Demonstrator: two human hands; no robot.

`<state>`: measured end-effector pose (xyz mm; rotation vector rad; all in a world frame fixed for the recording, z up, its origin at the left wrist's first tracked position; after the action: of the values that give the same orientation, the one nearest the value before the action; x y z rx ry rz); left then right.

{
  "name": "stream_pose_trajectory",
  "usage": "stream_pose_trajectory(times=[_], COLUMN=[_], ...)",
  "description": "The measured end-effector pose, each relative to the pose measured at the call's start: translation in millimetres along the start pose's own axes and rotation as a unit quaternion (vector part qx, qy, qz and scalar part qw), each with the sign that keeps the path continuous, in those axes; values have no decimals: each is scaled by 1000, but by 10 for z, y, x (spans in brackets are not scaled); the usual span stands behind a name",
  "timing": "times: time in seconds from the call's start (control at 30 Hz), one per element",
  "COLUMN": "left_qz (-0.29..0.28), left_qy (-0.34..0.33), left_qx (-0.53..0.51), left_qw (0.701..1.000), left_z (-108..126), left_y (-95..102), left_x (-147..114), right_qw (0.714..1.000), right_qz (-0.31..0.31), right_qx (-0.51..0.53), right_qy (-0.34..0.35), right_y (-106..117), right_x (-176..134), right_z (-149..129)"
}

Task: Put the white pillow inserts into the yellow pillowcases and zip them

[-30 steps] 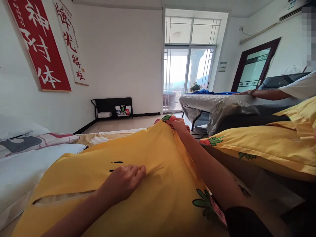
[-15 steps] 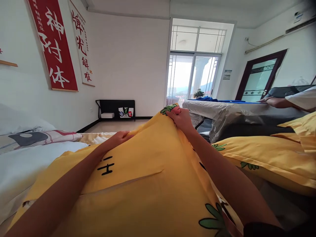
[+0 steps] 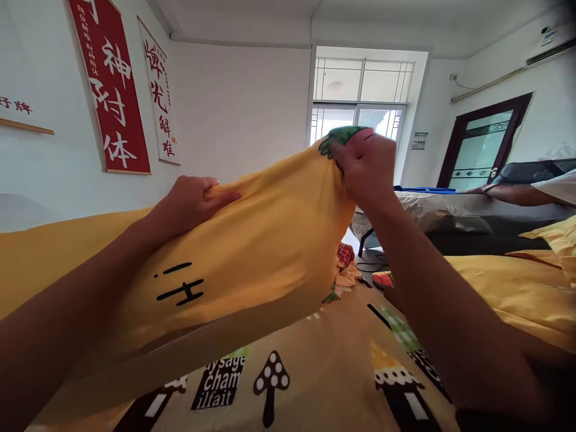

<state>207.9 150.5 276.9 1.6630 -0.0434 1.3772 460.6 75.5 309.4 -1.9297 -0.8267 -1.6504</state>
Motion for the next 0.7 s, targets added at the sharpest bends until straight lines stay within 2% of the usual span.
stream_pose_trajectory(times=[0.03, 0.1, 0.2, 0.27, 0.37, 0.4, 0.47, 0.53, 0.6, 0.7], left_qz=[19, 23, -12, -35, -115, -125, -91, -55, -83, -133], left_qy=[-8, -3, 25, 37, 46, 36, -19, -87, -132, -168], left_qx=[10, 16, -6, -44, -102, -129, -222, -335, -392, -400], left_qw=[1000, 1000, 1000, 998, 987, 983, 971, 937, 906, 891], left_z=[8, -32, -169, -251, -262, -194, 83, 459, 839, 1249], left_y=[39, 17, -121, -194, -330, -320, -161, 45, 106, 63], left_x=[-7, -49, -141, -168, -101, -40, 138, 311, 446, 567], right_qw=[999, 997, 998, 998, 997, 997, 995, 995, 995, 994], right_qz=[43, 65, 31, 33, 51, 54, 59, 53, 40, 20], right_qx=[-4, -10, -16, -13, 0, 4, 16, 38, 66, 102], right_qy=[17, 38, 52, 53, 58, 63, 73, 75, 67, 37], right_y=[60, 49, -43, -10, 50, 46, 8, -64, -134, -176], right_x=[35, 65, 61, 50, 41, 40, 45, 69, 111, 167], right_z=[-48, -108, -156, -186, -286, -336, -443, -523, -558, -543])
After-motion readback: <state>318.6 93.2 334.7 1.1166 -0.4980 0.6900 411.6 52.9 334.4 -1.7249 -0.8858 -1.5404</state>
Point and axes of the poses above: each hand's wrist, its own x-axis towards the middle knuckle, its own y-axis out of the back of the hand, z = x × y, the point moved 10 cm from there along x, towards the middle knuckle, and after that the axes turned 5 degrees about x, right-handed, at the moved point
